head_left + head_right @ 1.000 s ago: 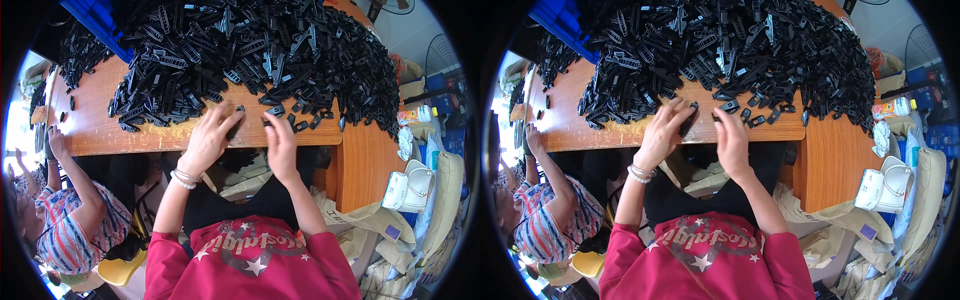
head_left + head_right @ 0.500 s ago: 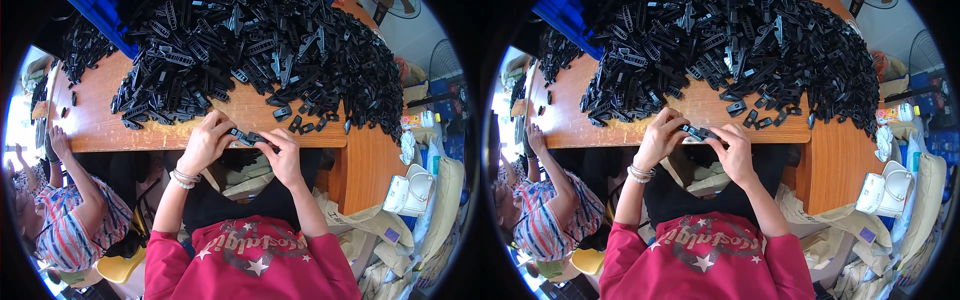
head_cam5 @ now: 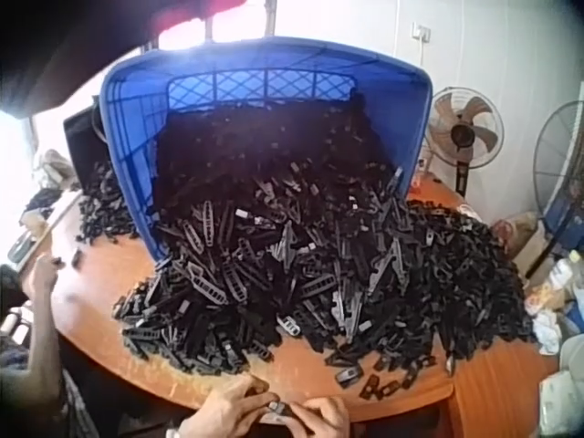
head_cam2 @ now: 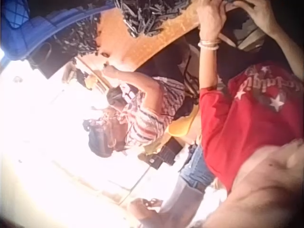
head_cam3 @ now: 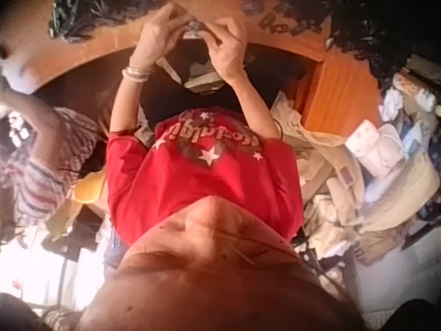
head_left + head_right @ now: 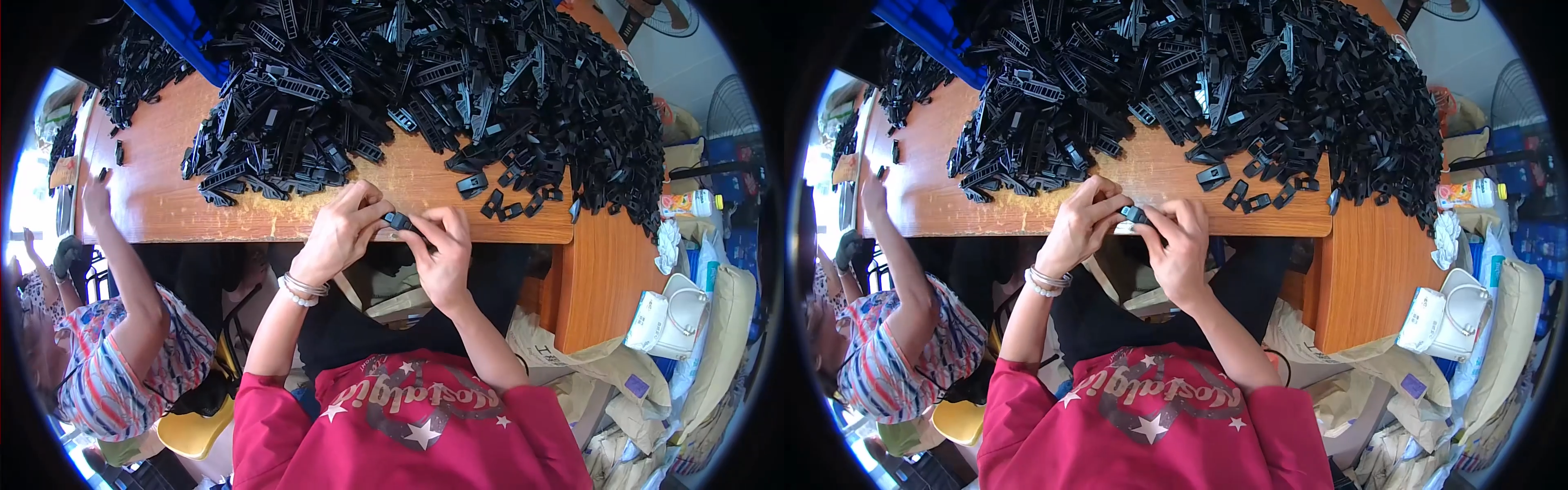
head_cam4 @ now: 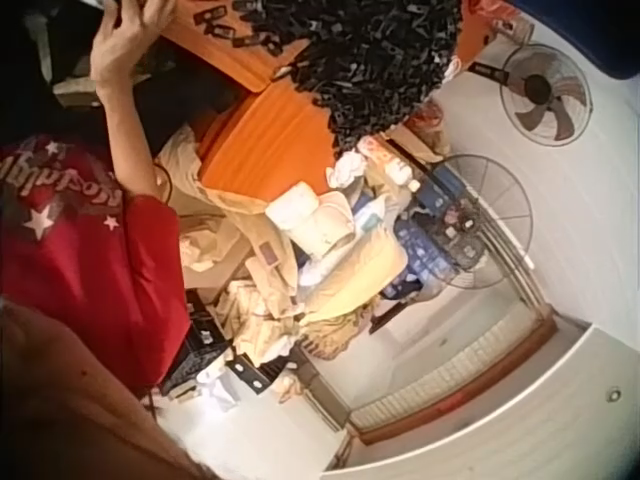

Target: Manually assembling small black plastic components by snapping them together at a workbench.

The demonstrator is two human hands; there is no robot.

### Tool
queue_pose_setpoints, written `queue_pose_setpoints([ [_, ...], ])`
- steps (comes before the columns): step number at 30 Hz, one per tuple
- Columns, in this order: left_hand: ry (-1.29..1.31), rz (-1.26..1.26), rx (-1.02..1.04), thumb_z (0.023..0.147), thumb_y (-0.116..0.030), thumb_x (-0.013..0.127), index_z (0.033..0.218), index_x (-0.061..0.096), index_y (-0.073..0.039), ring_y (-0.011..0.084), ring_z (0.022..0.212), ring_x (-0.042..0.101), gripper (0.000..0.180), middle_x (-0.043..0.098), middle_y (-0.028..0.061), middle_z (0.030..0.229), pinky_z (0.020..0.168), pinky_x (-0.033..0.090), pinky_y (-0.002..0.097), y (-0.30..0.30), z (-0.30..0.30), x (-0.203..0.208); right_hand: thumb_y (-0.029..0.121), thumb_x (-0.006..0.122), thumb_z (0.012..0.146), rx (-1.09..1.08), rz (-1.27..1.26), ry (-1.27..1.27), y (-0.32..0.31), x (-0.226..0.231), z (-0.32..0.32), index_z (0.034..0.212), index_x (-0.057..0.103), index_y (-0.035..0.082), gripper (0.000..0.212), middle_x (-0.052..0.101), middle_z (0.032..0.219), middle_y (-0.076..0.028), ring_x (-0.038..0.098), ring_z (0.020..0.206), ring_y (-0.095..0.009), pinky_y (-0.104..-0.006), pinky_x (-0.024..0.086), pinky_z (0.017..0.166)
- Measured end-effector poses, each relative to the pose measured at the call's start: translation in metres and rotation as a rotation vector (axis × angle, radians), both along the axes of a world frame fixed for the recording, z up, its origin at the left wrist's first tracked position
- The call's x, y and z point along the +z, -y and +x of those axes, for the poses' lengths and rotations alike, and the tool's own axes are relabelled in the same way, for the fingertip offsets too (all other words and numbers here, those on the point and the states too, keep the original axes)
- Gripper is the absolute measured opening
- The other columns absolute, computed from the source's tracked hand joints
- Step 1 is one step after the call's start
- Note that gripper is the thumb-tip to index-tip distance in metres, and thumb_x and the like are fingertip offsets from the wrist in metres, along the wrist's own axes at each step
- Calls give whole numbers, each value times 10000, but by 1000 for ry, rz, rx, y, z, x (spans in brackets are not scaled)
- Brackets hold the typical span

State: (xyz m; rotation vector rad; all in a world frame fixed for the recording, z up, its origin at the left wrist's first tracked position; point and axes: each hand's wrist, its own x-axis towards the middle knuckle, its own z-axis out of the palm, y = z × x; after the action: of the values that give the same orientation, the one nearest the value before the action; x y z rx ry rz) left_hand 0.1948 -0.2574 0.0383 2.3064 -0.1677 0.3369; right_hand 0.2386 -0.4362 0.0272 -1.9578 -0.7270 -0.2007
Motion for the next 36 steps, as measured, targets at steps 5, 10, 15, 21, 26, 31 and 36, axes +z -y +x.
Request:
queue_pose_setpoints([
  [5,-32,-17,-30,761,-125,782,1069,681,-40,262,818,602,335,546,86,950,706,509,360,-5,-1,1,1,765,733,61,30,-57,0,-7,6,956,709,-11,229,579,855,-82,565,816,-267,-372,444,726],
  [10,124,58,262,826,19,659,1158,650,-36,289,808,622,337,561,136,1016,691,519,354,-28,-6,18,-116,663,793,-50,46,16,34,-2,14,937,695,-19,177,614,912,-102,601,809,-259,-341,490,689],
  [15,171,590,285,739,63,616,1159,631,-52,304,978,585,436,532,161,1148,807,510,382,-48,19,26,-75,638,820,-144,-266,259,40,6,54,1073,677,-26,260,568,1008,-119,564,905,-290,-405,463,809],
  [21,300,692,88,743,-68,604,1061,617,19,249,916,556,330,546,110,1030,760,504,332,-42,26,13,-118,655,781,54,-299,233,30,5,58,967,699,-27,211,574,1041,-122,590,886,-285,-395,473,832],
  [26,356,716,-4,738,-74,620,1009,605,32,206,874,544,291,528,87,956,722,505,299,-13,20,3,33,664,874,-238,-270,327,28,3,47,1094,659,-1,222,599,1020,-110,585,920,-283,-392,443,771],
  [31,316,631,-84,746,-81,638,1049,587,18,208,844,576,323,545,80,947,694,507,313,24,14,0,160,689,883,-251,-418,295,5,-1,49,1157,604,13,322,583,994,-105,561,958,-296,-412,407,836],
  [36,289,302,47,778,-87,765,1167,564,-15,268,854,641,444,587,115,1053,676,531,354,23,4,-15,-19,618,875,-89,-272,289,21,-1,50,1152,644,41,285,602,1100,-87,555,986,-297,-400,410,827],
])
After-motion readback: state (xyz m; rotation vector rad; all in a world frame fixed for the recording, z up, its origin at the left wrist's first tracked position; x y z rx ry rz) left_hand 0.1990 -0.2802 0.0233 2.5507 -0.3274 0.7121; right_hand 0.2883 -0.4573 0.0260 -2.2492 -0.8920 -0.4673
